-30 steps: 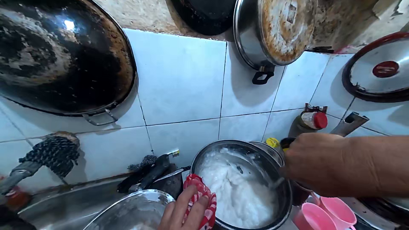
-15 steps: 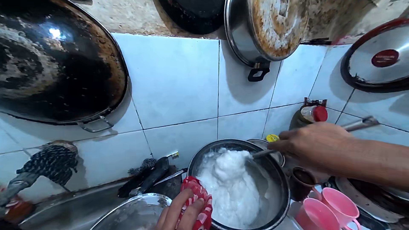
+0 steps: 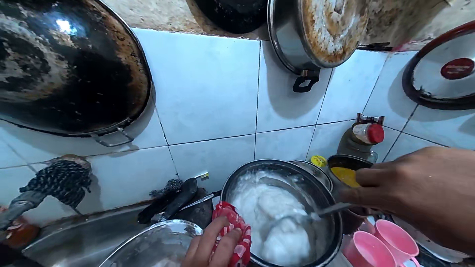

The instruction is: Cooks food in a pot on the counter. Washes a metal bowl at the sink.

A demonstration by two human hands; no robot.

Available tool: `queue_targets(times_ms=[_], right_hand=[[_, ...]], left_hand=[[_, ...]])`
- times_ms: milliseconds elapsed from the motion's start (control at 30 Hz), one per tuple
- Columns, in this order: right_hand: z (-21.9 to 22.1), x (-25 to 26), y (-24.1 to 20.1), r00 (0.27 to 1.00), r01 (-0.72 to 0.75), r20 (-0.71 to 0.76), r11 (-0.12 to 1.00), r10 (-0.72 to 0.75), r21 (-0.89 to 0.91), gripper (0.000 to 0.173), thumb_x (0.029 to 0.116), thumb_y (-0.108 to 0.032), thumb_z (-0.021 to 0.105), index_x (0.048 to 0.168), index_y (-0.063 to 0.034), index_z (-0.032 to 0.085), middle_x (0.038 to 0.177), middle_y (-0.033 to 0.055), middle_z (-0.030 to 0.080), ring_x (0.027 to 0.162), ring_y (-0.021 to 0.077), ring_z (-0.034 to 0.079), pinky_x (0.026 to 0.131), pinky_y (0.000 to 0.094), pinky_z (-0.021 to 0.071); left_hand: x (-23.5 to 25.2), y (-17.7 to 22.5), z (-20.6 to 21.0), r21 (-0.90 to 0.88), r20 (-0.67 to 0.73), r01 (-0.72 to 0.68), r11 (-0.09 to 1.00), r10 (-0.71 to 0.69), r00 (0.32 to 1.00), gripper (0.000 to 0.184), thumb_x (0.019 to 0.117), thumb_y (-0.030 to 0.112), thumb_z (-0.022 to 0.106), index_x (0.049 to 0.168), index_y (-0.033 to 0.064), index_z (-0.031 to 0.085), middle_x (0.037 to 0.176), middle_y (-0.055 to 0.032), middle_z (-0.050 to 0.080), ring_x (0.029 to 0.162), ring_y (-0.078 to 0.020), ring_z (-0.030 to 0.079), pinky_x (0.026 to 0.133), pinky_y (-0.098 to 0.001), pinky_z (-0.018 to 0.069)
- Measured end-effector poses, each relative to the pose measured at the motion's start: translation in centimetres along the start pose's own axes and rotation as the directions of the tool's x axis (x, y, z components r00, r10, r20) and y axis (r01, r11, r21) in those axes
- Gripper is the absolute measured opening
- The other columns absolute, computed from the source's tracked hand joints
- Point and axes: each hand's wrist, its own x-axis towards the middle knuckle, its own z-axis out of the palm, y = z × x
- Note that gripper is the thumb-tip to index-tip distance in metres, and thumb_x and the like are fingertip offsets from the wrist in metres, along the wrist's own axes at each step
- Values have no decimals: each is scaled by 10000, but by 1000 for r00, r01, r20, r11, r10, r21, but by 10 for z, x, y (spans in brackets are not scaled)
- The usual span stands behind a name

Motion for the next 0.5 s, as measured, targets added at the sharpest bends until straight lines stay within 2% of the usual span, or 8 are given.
queue_targets(times_ms=[67, 100, 167, 233, 300, 400, 500], right_hand=[[3, 12, -2, 963, -26, 269, 998, 8, 64, 371, 905, -138, 702, 1236, -305, 716, 867, 58, 676, 683, 281, 657, 534, 473, 494], [13, 25, -4, 925, -41, 379, 995, 3, 93, 375, 931, -113, 662, 1272, -267, 690, 960, 105, 695, 756, 332, 674, 597, 525, 513], [31, 55, -6, 903, -83, 430, 990, 28, 110, 393, 959, -84, 622, 1331, -208, 663, 1064, 165, 694, 863, 391, 679, 681, 566, 520], [47, 73, -1, 969, -95, 234, 995, 83, 42, 374, 934, -46, 633, 1279, -177, 692, 978, 146, 689, 794, 357, 682, 630, 519, 534], [51, 81, 5, 993, -115, -16, 990, 114, -80, 260, 893, -41, 698, 1129, -142, 738, 873, 109, 680, 708, 312, 674, 561, 465, 537], [22, 80, 7, 977, -199, -114, 963, 180, -180, 224, 898, -44, 690, 1105, -123, 728, 854, 76, 668, 723, 277, 664, 574, 412, 510], [39, 82, -9, 969, -147, -223, 973, 106, -176, 240, 843, -28, 729, 1072, -100, 742, 820, 96, 668, 672, 289, 657, 527, 415, 503]], left_hand=[[0, 0, 0, -1, 10, 3, 1000, -3, 1000, 299, 1008, 150, 561, 1240, -7, 667, 1376, -292, 555, 1080, -483, 622, 844, -541, 553], [-1, 0, 0, 2, 12, 0, 1000, 0, 1000, 298, 1009, 152, 563, 1239, -5, 670, 1377, -288, 557, 1082, -477, 624, 853, -534, 554], [0, -1, -1, 4, 11, -10, 1000, 10, 1000, 294, 1007, 136, 563, 1240, -8, 672, 1376, -286, 562, 1092, -475, 627, 875, -535, 552], [0, -4, -2, 11, 0, -37, 999, 37, 999, 292, 1004, 119, 556, 1238, -10, 673, 1372, -279, 569, 1079, -468, 637, 868, -527, 560], [-1, -6, -2, 11, -9, -63, 998, 63, 998, 280, 1007, 123, 556, 1224, -5, 677, 1361, -271, 578, 1057, -458, 648, 851, -521, 567], [1, -7, -2, -2, -21, -49, 999, 49, 999, 286, 1011, 126, 550, 1226, -10, 680, 1365, -274, 581, 1073, -468, 644, 864, -539, 562], [-1, -6, 1, 1, -37, -50, 999, 50, 998, 275, 1009, 130, 560, 1208, -15, 682, 1351, -284, 583, 1063, -465, 646, 862, -526, 563]])
